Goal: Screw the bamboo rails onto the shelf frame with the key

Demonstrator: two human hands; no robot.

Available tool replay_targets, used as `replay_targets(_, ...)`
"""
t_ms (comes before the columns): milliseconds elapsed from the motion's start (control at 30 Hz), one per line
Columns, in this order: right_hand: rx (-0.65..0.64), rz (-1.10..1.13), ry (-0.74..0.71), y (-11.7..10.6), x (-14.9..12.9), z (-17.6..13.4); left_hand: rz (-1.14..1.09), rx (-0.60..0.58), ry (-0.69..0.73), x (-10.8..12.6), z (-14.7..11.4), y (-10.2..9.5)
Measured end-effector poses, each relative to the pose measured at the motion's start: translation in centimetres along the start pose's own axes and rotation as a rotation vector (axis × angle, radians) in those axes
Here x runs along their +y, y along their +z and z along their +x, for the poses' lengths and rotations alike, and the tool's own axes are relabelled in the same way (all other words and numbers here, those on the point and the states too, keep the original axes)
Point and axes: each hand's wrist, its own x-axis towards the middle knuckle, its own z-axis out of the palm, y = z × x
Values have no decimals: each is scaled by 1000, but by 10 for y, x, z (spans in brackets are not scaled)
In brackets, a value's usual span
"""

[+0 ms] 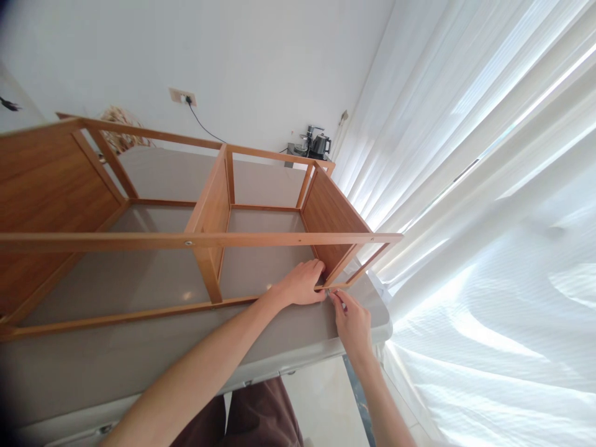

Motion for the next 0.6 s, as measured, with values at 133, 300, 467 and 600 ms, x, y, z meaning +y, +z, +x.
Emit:
replay_targets(133,-7,-1,-22,-3,2,3,-4,-15,-7,0,0,0)
replay_targets(300,-77,9,61,-12,0,11,-9,10,4,-1,0,0)
replay_targets(467,-87,40,137,-14,-2,13,-27,15,9,-2,-1,0)
replay_targets(600,-53,67,199,-11,1,7,-34,15,14,-2,-1,0)
